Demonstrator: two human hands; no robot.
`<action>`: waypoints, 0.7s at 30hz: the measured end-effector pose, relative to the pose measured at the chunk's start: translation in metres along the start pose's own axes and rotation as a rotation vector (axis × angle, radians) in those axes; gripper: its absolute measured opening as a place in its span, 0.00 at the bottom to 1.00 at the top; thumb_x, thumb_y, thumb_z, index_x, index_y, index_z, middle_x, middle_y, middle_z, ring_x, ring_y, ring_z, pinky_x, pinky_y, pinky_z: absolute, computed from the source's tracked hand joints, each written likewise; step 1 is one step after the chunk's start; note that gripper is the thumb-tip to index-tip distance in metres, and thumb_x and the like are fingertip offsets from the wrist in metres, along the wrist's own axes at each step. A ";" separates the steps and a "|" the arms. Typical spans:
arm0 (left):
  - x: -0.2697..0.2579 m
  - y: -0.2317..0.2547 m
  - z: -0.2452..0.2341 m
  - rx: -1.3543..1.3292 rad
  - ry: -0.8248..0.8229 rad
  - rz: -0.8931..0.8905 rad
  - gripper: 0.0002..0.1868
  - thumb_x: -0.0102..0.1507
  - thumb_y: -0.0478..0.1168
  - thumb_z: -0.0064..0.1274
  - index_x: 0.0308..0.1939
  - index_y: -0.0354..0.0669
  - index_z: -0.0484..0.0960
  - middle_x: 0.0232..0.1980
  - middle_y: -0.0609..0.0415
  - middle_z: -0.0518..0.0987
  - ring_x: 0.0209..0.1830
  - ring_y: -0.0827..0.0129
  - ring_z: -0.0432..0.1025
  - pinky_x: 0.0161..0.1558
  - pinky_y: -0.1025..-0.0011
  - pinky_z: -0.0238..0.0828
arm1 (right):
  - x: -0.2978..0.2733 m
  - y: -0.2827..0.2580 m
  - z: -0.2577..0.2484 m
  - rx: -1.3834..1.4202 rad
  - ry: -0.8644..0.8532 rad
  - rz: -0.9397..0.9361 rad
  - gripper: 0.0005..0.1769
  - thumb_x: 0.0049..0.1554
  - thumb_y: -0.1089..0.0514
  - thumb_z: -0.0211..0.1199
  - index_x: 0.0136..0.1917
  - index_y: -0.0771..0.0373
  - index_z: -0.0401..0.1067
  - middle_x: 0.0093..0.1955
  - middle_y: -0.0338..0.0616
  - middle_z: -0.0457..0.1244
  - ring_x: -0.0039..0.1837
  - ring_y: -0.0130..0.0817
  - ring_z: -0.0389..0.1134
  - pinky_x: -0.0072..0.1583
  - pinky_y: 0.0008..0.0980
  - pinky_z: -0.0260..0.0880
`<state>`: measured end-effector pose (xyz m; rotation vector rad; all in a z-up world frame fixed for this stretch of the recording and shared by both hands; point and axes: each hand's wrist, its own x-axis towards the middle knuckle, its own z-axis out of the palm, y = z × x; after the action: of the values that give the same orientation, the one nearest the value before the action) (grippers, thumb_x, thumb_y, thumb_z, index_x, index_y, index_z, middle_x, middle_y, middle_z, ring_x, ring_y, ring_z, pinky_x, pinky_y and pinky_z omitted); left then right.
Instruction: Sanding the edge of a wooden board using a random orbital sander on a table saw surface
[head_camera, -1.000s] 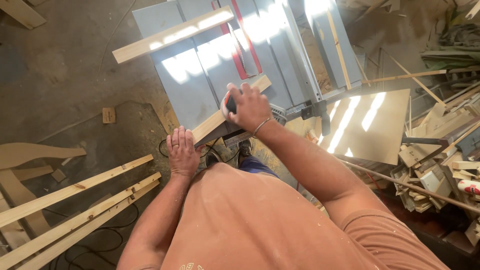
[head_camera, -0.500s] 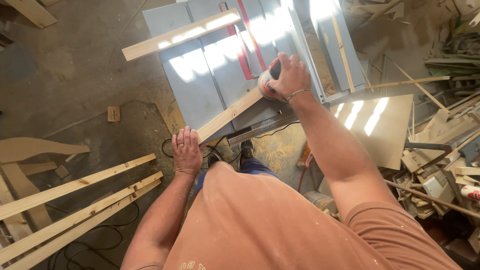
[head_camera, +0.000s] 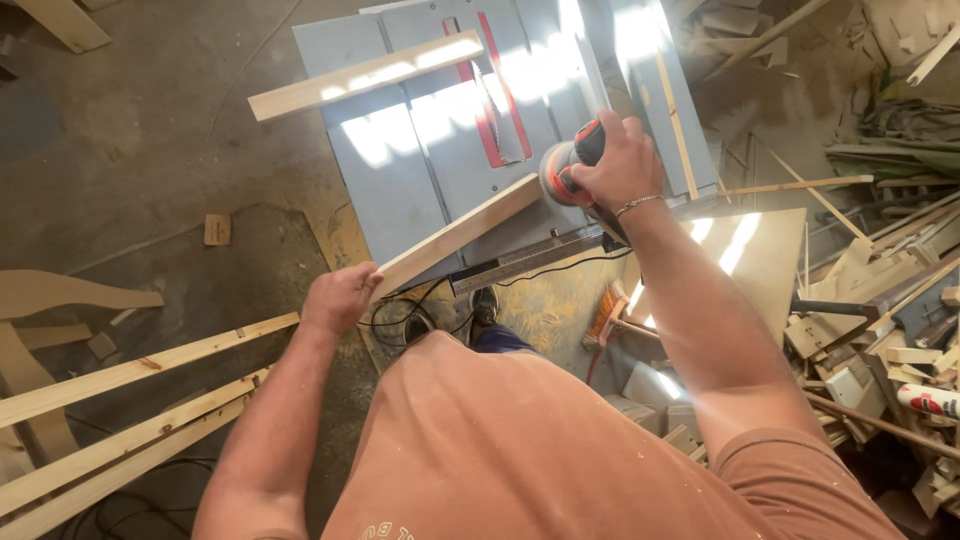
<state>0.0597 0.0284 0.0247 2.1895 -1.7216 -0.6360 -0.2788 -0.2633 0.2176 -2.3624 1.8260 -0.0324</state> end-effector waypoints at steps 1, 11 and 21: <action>0.004 -0.003 0.003 -0.003 0.004 0.000 0.23 0.71 0.70 0.31 0.49 0.72 0.79 0.38 0.54 0.83 0.41 0.44 0.80 0.49 0.50 0.78 | 0.001 -0.001 0.004 -0.003 0.002 -0.003 0.44 0.46 0.43 0.70 0.73 0.48 0.60 0.60 0.46 0.59 0.62 0.54 0.67 0.59 0.54 0.72; 0.022 0.013 0.022 0.264 0.464 0.167 0.28 0.59 0.70 0.54 0.37 0.50 0.76 0.42 0.54 0.73 0.42 0.54 0.75 0.38 0.60 0.75 | 0.007 -0.010 0.048 -0.055 -0.127 -0.118 0.46 0.47 0.40 0.70 0.75 0.44 0.57 0.62 0.45 0.58 0.64 0.54 0.65 0.60 0.56 0.72; 0.017 0.017 0.044 0.336 0.436 0.271 0.32 0.59 0.69 0.54 0.46 0.45 0.73 0.43 0.52 0.69 0.43 0.55 0.70 0.41 0.60 0.69 | -0.012 -0.037 0.061 -0.077 -0.143 -0.223 0.46 0.49 0.42 0.71 0.75 0.47 0.55 0.60 0.45 0.57 0.62 0.52 0.64 0.56 0.58 0.74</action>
<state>0.0262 0.0097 -0.0079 2.0336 -1.9230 0.2003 -0.2398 -0.2359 0.1633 -2.5377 1.5202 0.1796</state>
